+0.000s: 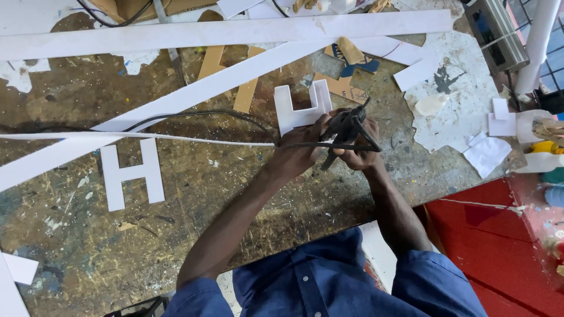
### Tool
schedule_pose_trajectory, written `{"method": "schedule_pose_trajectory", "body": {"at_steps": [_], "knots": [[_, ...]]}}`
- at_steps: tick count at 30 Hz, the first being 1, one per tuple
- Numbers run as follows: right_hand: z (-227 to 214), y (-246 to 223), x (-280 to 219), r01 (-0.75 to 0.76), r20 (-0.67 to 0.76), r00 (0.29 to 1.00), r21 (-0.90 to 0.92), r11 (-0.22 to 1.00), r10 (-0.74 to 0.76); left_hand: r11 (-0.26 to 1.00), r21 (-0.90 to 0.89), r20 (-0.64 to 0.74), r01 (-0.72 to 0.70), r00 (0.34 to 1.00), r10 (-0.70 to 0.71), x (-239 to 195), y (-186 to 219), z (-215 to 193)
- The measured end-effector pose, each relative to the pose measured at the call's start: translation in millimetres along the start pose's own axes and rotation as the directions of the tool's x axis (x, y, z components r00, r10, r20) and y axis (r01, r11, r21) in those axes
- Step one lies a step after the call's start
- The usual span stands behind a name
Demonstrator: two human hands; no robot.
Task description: Using a heat gun to soften plastic strips and bending them to form the edges of a 3D letter sign, then securing them with glue.
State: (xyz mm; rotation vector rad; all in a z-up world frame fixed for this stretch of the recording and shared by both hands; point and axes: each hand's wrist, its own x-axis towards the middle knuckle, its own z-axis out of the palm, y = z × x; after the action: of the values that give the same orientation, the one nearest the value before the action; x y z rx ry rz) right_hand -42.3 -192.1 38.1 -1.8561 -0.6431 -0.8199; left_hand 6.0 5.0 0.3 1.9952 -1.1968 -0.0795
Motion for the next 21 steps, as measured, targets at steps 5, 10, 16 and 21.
{"method": "schedule_pose_trajectory", "body": {"at_steps": [5,10,16,21], "knots": [[6.0,-15.4,16.3,-0.06,-0.028,0.998,0.05,0.997,0.062,0.994,0.105,-0.023,0.002,1.0,0.0,3.7,24.6,-13.4],[6.9,-11.6,2.8,-0.069,-0.045,0.997,0.026,0.997,0.07,0.982,0.191,0.0,0.002,1.0,-0.002,-3.7,-8.6,19.6],[10.2,5.9,-15.3,-0.082,-0.082,0.993,0.037,0.996,0.085,0.957,0.289,0.043,-0.014,0.999,0.002,-0.6,-16.3,22.4],[8.1,25.2,-36.0,-0.054,-0.118,0.991,0.05,0.997,0.059,0.971,0.24,0.119,-0.004,0.993,-0.025,8.3,-14.2,10.9]]}}
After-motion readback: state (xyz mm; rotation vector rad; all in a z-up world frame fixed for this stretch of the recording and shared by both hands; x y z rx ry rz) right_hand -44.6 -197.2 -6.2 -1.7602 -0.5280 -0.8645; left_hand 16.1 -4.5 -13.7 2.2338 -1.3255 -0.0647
